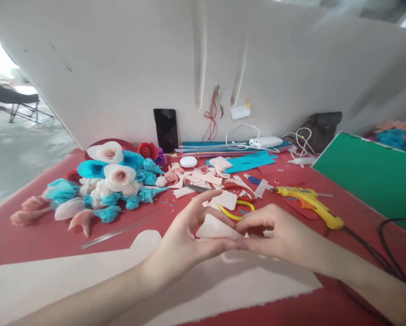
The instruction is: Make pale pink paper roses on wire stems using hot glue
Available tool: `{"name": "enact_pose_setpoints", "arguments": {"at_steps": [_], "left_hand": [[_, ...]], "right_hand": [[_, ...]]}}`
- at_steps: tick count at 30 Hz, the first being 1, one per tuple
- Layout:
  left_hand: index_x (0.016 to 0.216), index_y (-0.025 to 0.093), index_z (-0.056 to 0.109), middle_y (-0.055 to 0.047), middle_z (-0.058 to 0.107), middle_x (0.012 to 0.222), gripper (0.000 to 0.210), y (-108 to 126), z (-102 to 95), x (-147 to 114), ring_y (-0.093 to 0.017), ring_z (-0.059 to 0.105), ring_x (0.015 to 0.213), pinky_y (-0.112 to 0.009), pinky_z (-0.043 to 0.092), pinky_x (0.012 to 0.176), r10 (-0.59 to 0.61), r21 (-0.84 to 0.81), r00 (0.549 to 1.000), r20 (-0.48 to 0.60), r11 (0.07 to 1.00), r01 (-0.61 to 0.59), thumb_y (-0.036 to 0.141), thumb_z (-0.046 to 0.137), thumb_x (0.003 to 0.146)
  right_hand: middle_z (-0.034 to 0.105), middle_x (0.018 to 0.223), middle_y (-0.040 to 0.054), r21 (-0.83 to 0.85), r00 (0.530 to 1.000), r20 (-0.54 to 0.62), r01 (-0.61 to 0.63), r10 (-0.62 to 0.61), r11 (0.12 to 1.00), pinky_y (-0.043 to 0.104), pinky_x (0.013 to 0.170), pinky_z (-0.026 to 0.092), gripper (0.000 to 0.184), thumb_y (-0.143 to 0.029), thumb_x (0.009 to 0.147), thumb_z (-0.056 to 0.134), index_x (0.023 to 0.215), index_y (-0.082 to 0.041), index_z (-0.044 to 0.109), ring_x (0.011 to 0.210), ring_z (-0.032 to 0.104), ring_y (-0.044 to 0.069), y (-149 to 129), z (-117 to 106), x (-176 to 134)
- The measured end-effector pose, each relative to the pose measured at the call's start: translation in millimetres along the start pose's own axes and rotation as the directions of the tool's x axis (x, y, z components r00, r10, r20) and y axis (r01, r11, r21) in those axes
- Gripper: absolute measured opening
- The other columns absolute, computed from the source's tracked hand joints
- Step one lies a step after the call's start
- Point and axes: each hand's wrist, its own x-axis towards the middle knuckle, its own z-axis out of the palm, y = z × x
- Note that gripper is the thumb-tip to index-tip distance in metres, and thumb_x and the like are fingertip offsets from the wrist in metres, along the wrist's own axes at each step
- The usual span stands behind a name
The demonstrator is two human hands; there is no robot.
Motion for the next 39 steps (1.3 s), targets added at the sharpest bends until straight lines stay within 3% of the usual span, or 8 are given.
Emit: {"name": "enact_pose_setpoints", "arguments": {"at_steps": [5, 9, 13, 17, 22, 30, 36, 39], "left_hand": [[0.117, 0.031, 0.049, 0.002, 0.064, 0.107, 0.054, 10, 0.4, -4, -0.016, 0.06, 0.098, -0.024, 0.049, 0.083, 0.129, 0.115, 0.989, -0.072, 0.986, -0.121, 0.024, 0.075, 0.07], [0.092, 0.021, 0.066, -0.001, 0.067, 0.095, 0.02, 15, 0.3, -9, -0.016, 0.062, 0.087, -0.024, 0.049, 0.077, 0.297, 0.336, 0.955, 0.008, 0.899, -0.282, 0.022, 0.072, 0.073], [0.089, 0.017, 0.069, -0.004, 0.067, 0.09, 0.015, 17, 0.8, -13, -0.015, 0.063, 0.081, -0.024, 0.05, 0.072, 0.515, 0.433, 0.854, 0.074, 0.755, -0.493, 0.016, 0.071, 0.074], [0.089, 0.016, 0.07, -0.006, 0.07, 0.088, 0.016, 15, 0.2, -12, -0.016, 0.062, 0.081, -0.029, 0.048, 0.078, 0.651, 0.507, 0.747, 0.135, 0.602, -0.617, 0.012, 0.071, 0.073], [0.087, 0.016, 0.07, -0.005, 0.07, 0.087, 0.015, 13, -0.3, -8, -0.016, 0.06, 0.078, -0.03, 0.047, 0.075, 0.656, 0.535, 0.741, 0.148, 0.577, -0.617, 0.011, 0.07, 0.074], [0.081, 0.014, 0.069, -0.003, 0.069, 0.08, 0.009, 15, 2.4, -10, -0.015, 0.061, 0.076, -0.029, 0.045, 0.077, 0.529, 0.519, 0.843, 0.1, 0.695, -0.498, 0.015, 0.071, 0.073], [0.073, 0.019, 0.068, 0.001, 0.068, 0.082, 0.004, 20, 4.3, -10, -0.015, 0.062, 0.081, -0.026, 0.044, 0.077, 0.23, 0.324, 0.973, -0.004, 0.921, -0.216, 0.022, 0.071, 0.073], [0.074, 0.019, 0.066, 0.001, 0.068, 0.081, 0.009, 22, 4.0, -9, -0.016, 0.062, 0.081, -0.026, 0.045, 0.076, 0.048, 0.201, 0.998, 0.031, 0.978, -0.053, 0.027, 0.066, 0.077]], "right_hand": [[0.064, 0.075, -0.0009, -0.157, 0.912, -0.266, 0.279, -0.313, 0.947, 0.018, 0.059, 0.044, 0.016, -0.032, 0.087, 0.057, 0.081, -0.02, 0.067, 0.071, 0.059, 0.012, -5, 6, -3], [0.068, 0.088, 0.0008, -0.428, 0.646, -0.361, 0.525, -0.672, 0.735, 0.016, 0.065, 0.051, 0.006, -0.018, 0.084, 0.06, 0.09, -0.019, 0.061, 0.076, 0.065, 0.011, -4, 9, -5], [0.069, 0.094, 0.0075, -0.693, 0.461, -0.313, 0.487, -0.83, 0.531, 0.018, 0.073, 0.052, 0.011, -0.021, 0.091, 0.051, 0.098, -0.016, 0.058, 0.086, 0.066, 0.012, 3, 14, -9], [0.069, 0.094, 0.0101, -0.78, 0.426, -0.234, 0.454, -0.874, 0.431, 0.02, 0.077, 0.051, 0.015, -0.02, 0.094, 0.045, 0.101, -0.013, 0.057, 0.09, 0.066, 0.013, 8, 16, -12], [0.07, 0.089, 0.009, -0.77, 0.413, -0.247, 0.466, -0.877, 0.436, 0.021, 0.07, 0.053, 0.015, -0.022, 0.094, 0.045, 0.098, -0.014, 0.058, 0.083, 0.067, 0.014, 2, 14, -9], [0.067, 0.072, -0.0004, -0.628, 0.555, -0.383, 0.43, -0.739, 0.648, 0.017, 0.055, 0.049, 0.005, -0.015, 0.081, 0.056, 0.079, -0.018, 0.06, 0.058, 0.063, 0.01, -4, 23, -12], [0.054, 0.051, -0.0049, -0.15, 0.937, -0.211, 0.249, -0.277, 0.957, 0.012, 0.039, 0.037, 0.009, -0.013, 0.074, 0.056, 0.071, -0.018, 0.063, 0.043, 0.05, 0.006, -8, 24, -12], [0.057, 0.06, -0.0014, 0.108, 0.996, -0.08, 0.047, -0.038, 0.993, 0.015, 0.043, 0.038, 0.011, -0.023, 0.08, 0.055, 0.076, -0.017, 0.063, 0.049, 0.048, 0.007, -11, 20, -14]]}}
